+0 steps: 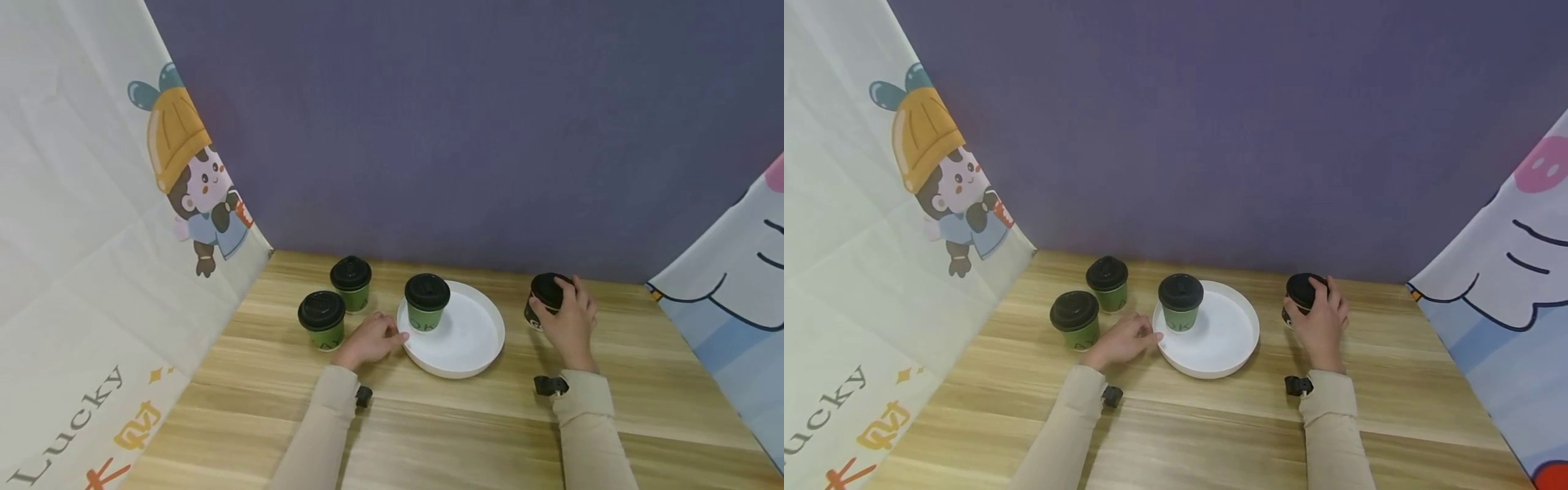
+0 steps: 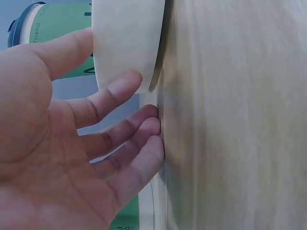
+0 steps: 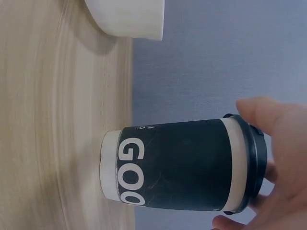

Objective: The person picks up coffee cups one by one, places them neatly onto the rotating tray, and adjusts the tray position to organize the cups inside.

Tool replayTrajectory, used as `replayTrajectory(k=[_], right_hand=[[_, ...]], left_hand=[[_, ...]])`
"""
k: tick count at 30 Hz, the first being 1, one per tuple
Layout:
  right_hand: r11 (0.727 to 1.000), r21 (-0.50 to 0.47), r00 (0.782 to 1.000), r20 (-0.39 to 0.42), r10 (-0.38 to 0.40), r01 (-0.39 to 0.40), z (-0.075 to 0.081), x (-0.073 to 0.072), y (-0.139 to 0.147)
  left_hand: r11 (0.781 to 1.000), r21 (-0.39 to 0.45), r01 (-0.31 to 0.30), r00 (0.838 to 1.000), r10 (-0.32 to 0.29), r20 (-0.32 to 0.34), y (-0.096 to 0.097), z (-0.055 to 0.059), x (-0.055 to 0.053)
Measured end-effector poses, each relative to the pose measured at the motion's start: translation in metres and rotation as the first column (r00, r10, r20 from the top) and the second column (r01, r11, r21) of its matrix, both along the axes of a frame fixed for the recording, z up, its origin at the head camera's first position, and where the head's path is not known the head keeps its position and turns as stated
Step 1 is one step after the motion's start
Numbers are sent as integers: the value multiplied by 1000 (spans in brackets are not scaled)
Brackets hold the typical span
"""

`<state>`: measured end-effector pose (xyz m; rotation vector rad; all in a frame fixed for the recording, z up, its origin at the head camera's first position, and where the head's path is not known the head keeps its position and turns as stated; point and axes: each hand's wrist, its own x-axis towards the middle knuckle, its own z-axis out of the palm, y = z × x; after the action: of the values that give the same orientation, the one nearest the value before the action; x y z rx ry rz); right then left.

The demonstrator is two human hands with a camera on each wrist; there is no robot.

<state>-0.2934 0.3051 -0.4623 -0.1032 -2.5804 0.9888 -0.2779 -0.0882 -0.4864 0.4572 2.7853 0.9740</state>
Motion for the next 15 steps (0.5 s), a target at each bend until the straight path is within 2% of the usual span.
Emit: replayTrajectory(k=[8,15], right_hand=[[999,3,999,-41,-36,37,-2,-5,-2],[999,-20,997,-64,-50,49,-2,-3,0]], left_hand=[[1000,5,-30,998,30,-50,0,-2,-1],[999,7,-46,997,46,-60,6,1,2]])
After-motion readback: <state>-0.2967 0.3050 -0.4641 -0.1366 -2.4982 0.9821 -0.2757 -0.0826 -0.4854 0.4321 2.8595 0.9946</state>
